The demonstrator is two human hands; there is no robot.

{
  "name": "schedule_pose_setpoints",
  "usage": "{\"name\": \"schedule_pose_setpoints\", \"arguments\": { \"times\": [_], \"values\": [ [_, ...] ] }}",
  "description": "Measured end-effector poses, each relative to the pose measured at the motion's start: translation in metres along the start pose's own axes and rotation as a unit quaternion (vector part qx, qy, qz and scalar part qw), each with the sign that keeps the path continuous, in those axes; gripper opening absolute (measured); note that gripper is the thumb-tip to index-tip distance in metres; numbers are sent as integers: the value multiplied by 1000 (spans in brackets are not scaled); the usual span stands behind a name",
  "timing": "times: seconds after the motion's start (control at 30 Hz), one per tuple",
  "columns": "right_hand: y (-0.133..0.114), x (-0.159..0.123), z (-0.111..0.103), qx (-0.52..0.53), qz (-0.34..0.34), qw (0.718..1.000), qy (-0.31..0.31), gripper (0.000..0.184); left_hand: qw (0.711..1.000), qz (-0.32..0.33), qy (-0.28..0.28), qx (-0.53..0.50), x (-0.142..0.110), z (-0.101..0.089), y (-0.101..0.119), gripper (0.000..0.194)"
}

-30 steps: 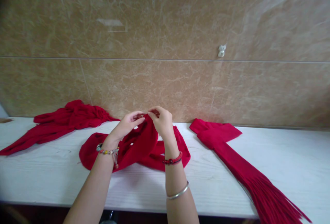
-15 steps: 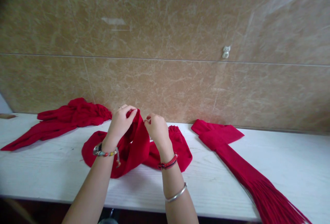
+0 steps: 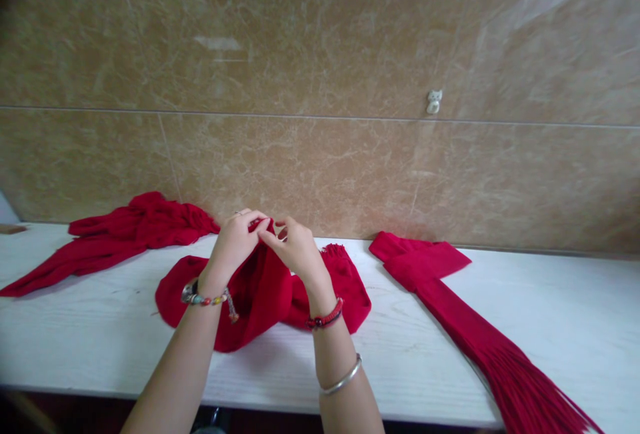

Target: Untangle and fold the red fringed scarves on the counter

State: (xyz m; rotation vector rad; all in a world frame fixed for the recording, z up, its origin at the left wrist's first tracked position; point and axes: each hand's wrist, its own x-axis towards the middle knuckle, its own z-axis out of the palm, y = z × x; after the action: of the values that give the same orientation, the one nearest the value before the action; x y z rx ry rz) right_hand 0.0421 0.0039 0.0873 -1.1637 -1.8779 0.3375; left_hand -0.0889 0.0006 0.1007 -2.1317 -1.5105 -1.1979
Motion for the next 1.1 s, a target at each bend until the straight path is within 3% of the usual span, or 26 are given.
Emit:
{"name": "schedule_pose_setpoints", "arguments": {
  "times": [0.17, 0.37, 0.47, 0.57, 0.77, 0.87, 0.97, 1.1],
  "values": [
    [7, -1, -2, -121, 29, 992, -6, 24, 1000, -1, 16, 4, 0, 0, -6, 21],
    [-1, -4, -1, -78, 5, 992, -102, 30, 999, -3, 6, -32, 0, 0, -6, 18],
    [-6, -4, -1, -166, 56, 983, -52, 21, 999, 0, 21, -48, 0, 0, -5, 18],
    [-7, -3, -2, -204, 74, 976, 6, 24, 997, 4, 41, -61, 0, -1, -3, 17],
    [0, -4, 0, -249, 74, 965, -28, 26, 995, 25, 53, -83, 1, -2, 1, 17],
    [7, -1, -4, -235, 106, 966, 3, 21, 993, 16, 85, -77, 1, -2, -1, 17],
    [11, 2, -13, -170, 87, 980, 51, 19, 994, -18, 98, -45, 1, -2, -6, 18],
    [10, 4, -18, -20, 42, 996, 79, 21, 997, -10, 46, -60, -1, 0, -7, 16]
  ]
}}
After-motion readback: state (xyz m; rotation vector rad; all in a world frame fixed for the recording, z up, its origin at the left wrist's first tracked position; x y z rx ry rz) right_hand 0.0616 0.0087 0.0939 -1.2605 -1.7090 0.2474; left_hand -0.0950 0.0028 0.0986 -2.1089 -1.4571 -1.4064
